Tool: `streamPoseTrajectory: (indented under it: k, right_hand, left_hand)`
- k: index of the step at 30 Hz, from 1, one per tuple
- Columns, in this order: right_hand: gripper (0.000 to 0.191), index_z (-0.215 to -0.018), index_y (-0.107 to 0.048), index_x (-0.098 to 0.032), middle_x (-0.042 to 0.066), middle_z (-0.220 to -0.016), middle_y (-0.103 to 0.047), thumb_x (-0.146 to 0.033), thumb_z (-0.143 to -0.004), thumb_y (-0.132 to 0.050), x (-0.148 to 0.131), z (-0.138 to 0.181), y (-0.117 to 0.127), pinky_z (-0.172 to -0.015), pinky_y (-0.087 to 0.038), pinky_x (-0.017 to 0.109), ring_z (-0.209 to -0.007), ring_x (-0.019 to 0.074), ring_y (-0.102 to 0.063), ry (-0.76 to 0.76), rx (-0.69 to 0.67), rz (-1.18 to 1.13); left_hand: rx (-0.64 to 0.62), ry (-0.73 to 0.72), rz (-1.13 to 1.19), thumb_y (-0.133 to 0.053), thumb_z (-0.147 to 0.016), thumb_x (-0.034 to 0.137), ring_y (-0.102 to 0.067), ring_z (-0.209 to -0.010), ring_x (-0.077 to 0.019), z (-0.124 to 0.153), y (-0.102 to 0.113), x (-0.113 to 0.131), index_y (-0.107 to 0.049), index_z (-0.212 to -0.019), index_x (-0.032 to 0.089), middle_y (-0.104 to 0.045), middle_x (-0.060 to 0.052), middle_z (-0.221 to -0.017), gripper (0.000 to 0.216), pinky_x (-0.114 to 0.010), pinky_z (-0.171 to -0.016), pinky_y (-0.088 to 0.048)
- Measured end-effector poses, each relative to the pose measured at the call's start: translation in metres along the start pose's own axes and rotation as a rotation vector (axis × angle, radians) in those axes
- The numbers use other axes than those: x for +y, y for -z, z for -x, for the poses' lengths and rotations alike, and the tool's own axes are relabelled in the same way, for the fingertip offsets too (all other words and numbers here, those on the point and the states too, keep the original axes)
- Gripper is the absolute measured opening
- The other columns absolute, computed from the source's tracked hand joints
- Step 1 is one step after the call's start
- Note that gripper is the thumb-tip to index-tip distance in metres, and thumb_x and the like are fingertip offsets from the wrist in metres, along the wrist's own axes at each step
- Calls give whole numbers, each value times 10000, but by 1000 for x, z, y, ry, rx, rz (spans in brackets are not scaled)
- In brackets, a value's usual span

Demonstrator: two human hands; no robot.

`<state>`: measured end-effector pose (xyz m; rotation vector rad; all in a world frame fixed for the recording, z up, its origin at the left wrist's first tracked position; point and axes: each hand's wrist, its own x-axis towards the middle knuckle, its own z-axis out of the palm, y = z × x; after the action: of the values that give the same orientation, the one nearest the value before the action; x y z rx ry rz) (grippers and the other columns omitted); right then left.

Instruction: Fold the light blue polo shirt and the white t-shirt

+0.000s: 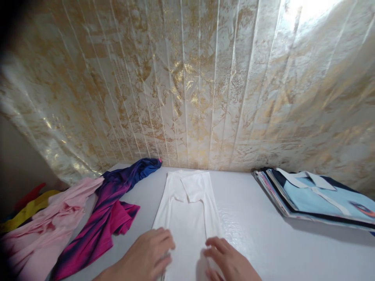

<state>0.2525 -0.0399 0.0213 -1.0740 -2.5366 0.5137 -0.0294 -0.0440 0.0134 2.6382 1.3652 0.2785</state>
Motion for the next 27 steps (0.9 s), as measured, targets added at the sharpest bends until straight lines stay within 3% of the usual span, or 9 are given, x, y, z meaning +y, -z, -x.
streamPoseTrajectory:
  k: [2,5,8,13,20,23,27]
  right_hand:
    - [320,-1189,-629,-248,97,-1262,-628,-245,-934,-437,7,-35,5,-966,-501,321,-1149,206,-609,-87,68,4]
    - [426,-1218,-610,-153,153,-1283,-607,-90,-861,-386,34,-86,-4,-995,-481,386,-1186,240,-585,-254,211,62]
    - [463,-1158,-640,-133,147,-1243,-633,-15,-799,-373,63,-114,-24,-979,-495,369,-1146,227,-608,-285,328,93]
    - [387,-1125,-688,-173,116,-1285,-630,-115,-885,-390,80,-108,-46,-1010,-490,387,-1181,228,-597,-254,424,102]
    - [503,-1256,-640,-226,70,-1395,-549,-53,-858,-386,76,-103,-48,-1032,-478,416,-1323,243,-468,-217,329,213]
    - [559,-1270,-631,-258,51,-1419,-523,-22,-825,-386,75,-104,-48,-1052,-460,414,-1348,240,-432,-232,286,236]
    - [547,-1267,-634,-257,51,-1413,-527,-38,-830,-389,77,-104,-50,-1038,-474,414,-1335,253,-447,-223,293,260]
  left_hand:
    - [76,48,23,-569,-884,159,-562,-1020,-177,-44,12,-2,-574,-1061,250,-616,5,-1105,199,-282,-902,-416]
    - [108,71,-45,-557,-880,138,-509,-1119,-203,-101,13,-13,-576,-1094,215,-563,-38,-1218,228,-320,-971,-391]
    - [111,66,-69,-530,-890,126,-516,-1082,-208,-131,6,-24,-591,-1025,201,-589,-41,-1145,166,-328,-935,-404]
    - [114,93,-73,-499,-885,93,-526,-997,-211,-138,3,-31,-572,-932,187,-613,-39,-1015,128,-334,-880,-404]
    - [89,136,-28,-518,-880,128,-558,-1012,-205,-137,6,-34,-589,-883,194,-644,-37,-1004,97,-333,-908,-392]
    - [85,180,-14,-486,-919,199,-543,-1149,-204,-140,12,-45,-601,-1082,201,-631,-58,-1210,199,-342,-977,-383]
    - [39,244,-22,-413,-951,226,-324,-1404,-240,-147,16,-65,-409,-1410,120,-348,-139,-1526,471,-418,-1103,-304]
